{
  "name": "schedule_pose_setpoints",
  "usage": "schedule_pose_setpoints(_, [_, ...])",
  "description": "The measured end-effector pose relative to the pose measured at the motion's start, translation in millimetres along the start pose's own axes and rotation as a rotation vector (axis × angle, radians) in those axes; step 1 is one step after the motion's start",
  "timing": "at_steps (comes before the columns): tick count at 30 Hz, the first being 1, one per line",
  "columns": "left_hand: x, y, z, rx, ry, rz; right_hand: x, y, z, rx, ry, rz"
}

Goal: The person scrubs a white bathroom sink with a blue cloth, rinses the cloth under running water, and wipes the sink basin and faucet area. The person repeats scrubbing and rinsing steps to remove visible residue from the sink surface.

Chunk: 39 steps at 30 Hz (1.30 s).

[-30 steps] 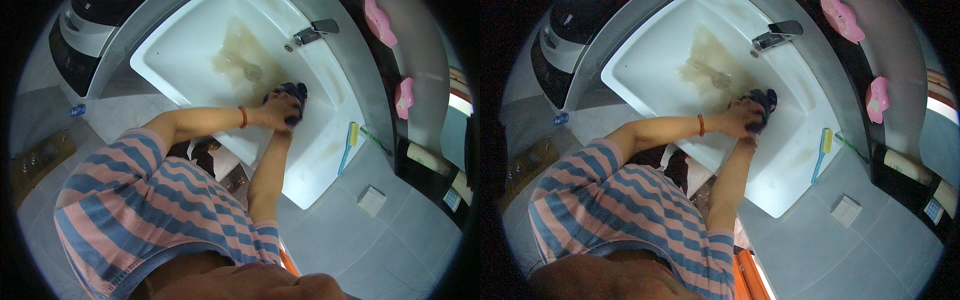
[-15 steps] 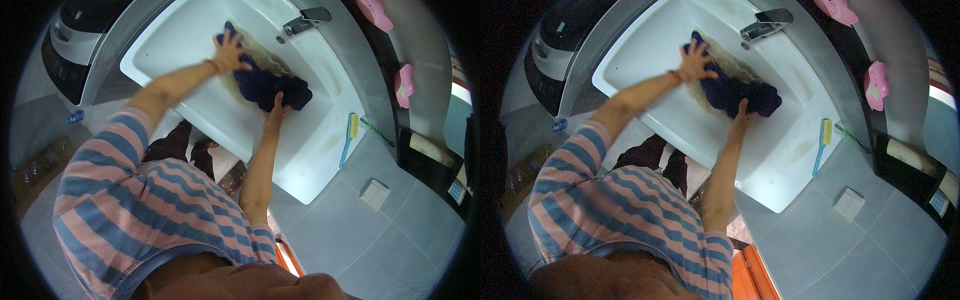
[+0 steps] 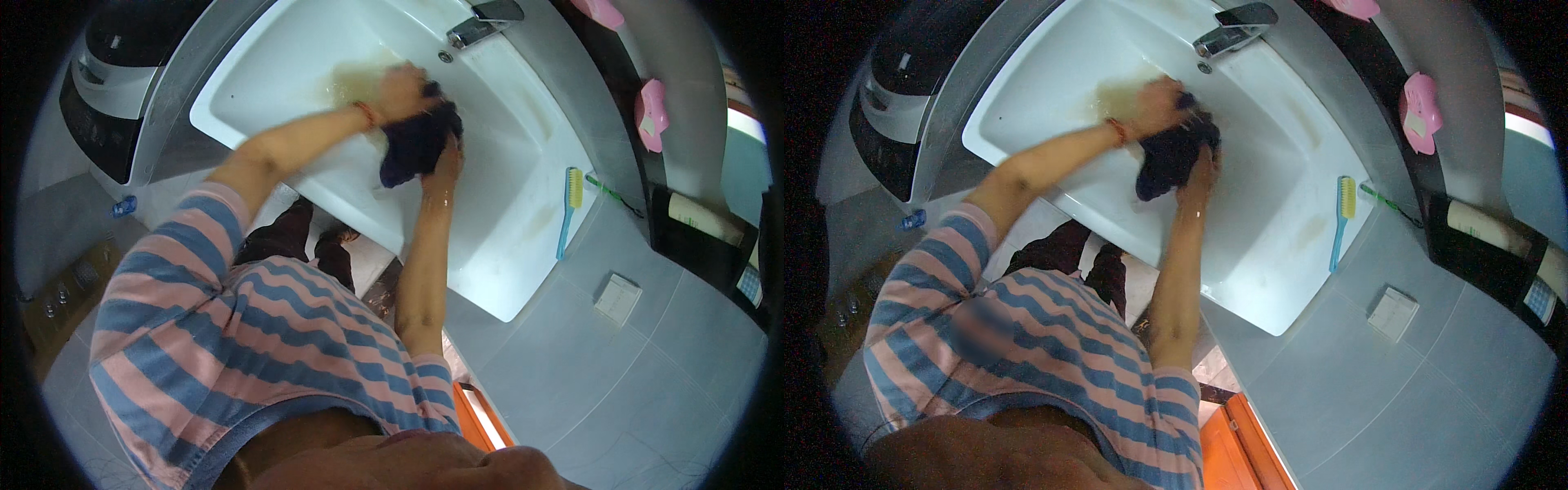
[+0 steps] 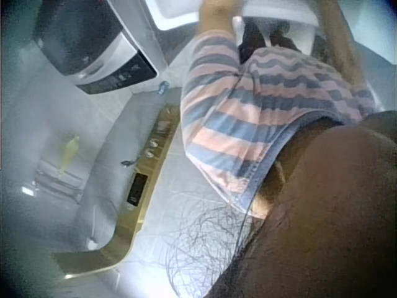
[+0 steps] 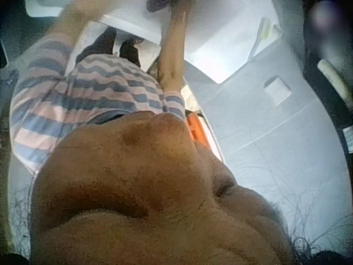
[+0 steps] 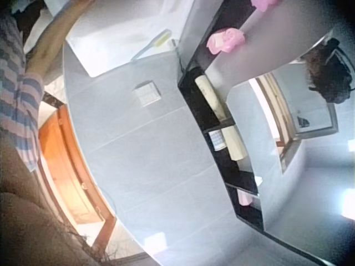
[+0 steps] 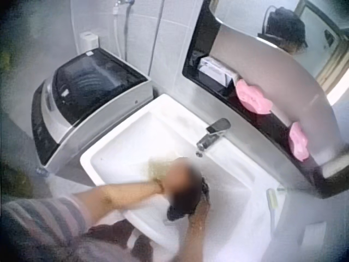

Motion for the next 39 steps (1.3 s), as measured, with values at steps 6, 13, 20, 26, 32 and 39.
schedule_pose_setpoints(6, [-73.4, -2.8, 5.7, -0.343, -0.077, -0.534, 7.8, 67.3, 44.2, 0.361, -0.261, -0.141])
schedule_pose_setpoints(13, [81.0, -63.5, 64.1, -0.975, -0.096, 0.684, 46.3, 31.3, 36.8, -0.049, -0.433, -0.941])
schedule_pose_setpoints(20, [168.7, 8.6, 87.5, -0.467, -0.447, 0.381, 51.8, 19.5, 17.4, -0.072, -0.047, -0.816])
schedule_pose_setpoints(26, [-20.5, -14.0, -5.9, -0.257, 0.016, 0.064, -13.0, 14.6, 28.3, 0.187, -0.034, -0.373])
schedule_pose_setpoints(32, [-56.4, -36.5, 15.8, -0.261, 0.349, -0.139, 27.6, 48.1, 66.8, 0.271, -0.244, -0.275])
schedule_pose_setpoints(39, [151.4, -60.2, 73.2, -0.691, -0.325, 0.630, 28.4, 86.1, 43.4, 0.012, -0.165, -0.663])
Point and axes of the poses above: each hand's wrist, its own z-axis away from the middle knuckle, its own y-axis out of the back of the hand, x = y × z, the point moved 6 cm from there along -z, towards the middle knuckle, and after that the axes turned 10 degrees about -x, right-handed, at the moved point
